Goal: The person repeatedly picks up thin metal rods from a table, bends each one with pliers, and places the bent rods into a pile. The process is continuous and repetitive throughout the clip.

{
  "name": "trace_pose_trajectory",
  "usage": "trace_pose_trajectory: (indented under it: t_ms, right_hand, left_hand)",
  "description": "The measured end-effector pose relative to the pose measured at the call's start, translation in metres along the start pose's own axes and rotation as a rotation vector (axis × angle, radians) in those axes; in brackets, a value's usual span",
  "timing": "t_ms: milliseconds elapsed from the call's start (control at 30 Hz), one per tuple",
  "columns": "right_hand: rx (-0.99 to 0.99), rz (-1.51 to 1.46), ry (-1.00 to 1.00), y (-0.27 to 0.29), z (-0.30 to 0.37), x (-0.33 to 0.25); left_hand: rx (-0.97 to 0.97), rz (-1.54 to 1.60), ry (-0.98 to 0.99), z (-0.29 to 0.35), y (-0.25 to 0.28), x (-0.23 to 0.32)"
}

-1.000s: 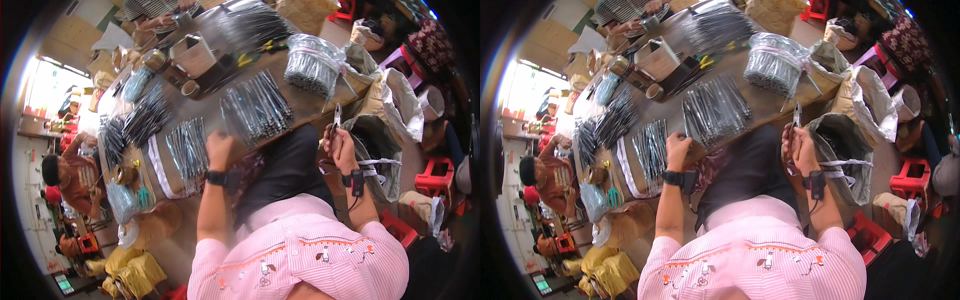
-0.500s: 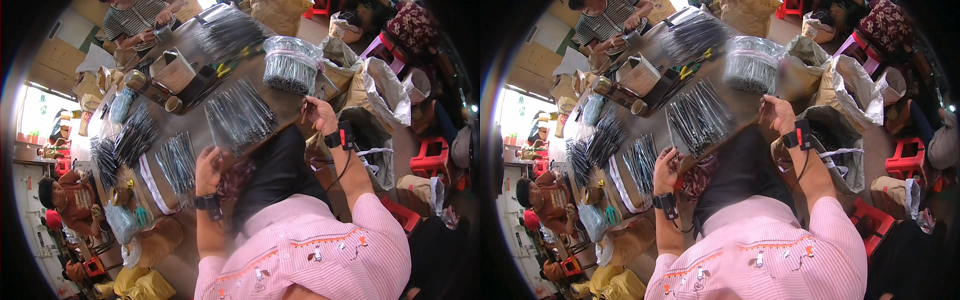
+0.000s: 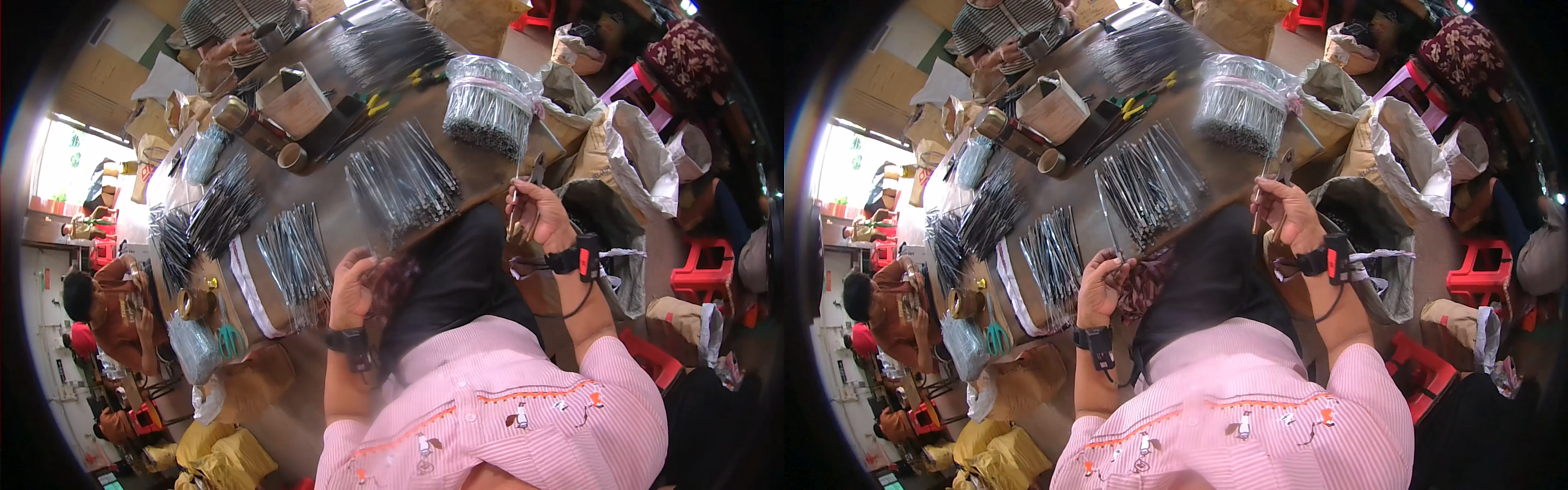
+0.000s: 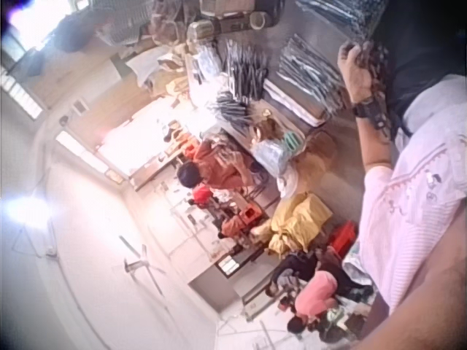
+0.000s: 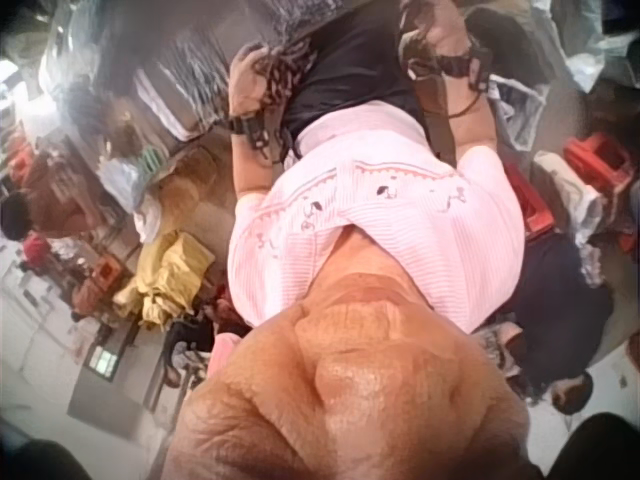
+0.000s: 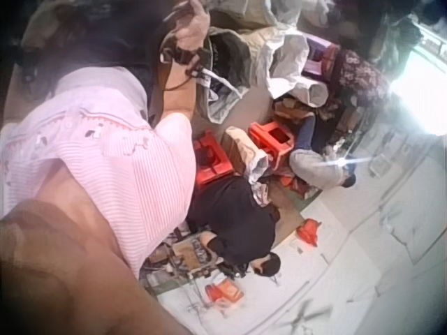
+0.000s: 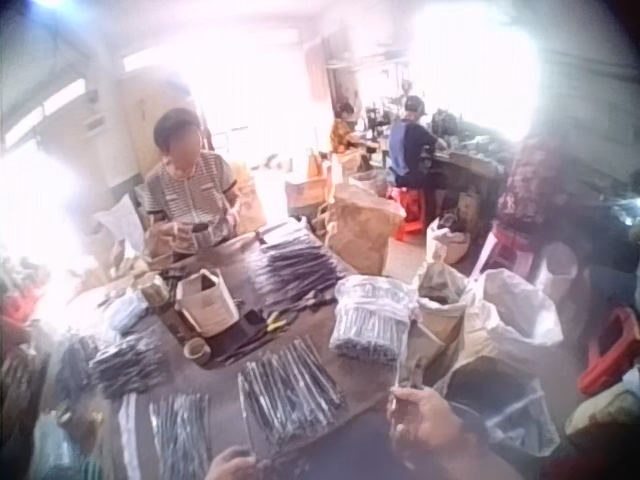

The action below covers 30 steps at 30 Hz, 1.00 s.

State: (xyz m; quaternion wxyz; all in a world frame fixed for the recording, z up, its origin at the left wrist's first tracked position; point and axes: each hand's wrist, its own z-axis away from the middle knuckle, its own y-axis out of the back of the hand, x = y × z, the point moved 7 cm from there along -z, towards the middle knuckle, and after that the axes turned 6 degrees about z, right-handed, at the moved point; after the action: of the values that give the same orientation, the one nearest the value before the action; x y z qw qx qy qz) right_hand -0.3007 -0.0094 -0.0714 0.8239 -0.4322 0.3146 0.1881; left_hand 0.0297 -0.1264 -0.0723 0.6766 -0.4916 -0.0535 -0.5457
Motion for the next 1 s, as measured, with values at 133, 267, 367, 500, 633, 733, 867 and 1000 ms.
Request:
trace_pose_trajectory:
  t_ms: [133, 267, 367, 500, 633, 733, 867, 1000]
  right_hand:
    - [-0.083, -0.182, -0.057, -0.029, 0.021, -0.004]
    - [-0.183, 0.218, 0.013, -0.064, 0.045, 0.008]
    - [-0.182, 0.355, 0.074, -0.085, 0.057, 0.028]
    - [-0.194, 0.481, 0.239, -0.105, 0.060, 0.036]
    - [-0.173, 0.565, 0.255, -0.110, 0.062, 0.046]
    - [-0.216, 0.623, 0.194, -0.113, 0.066, 0.057]
    - [-0.198, 0.613, 0.208, -0.122, 0.068, 0.068]
    - [-0.077, 0.457, 0.351, -0.120, 0.060, 0.047]
  left_hand:
    - [-0.079, -0.039, 0.051, 0.010, -0.028, -0.008]
    - [-0.198, -0.080, 0.063, 0.020, -0.057, -0.028]
    - [-0.275, -0.168, 0.043, 0.026, -0.072, -0.038]
    - [-0.322, -0.183, -0.010, 0.032, -0.083, -0.041]
    - [-0.344, -0.206, -0.127, 0.033, -0.084, -0.031]
    - [-0.334, -0.241, -0.172, 0.033, -0.082, -0.029]
    - [-0.298, -0.395, -0.215, 0.033, -0.076, -0.023]
    - [-0.235, -0.453, -0.194, 0.039, -0.063, -0.017]
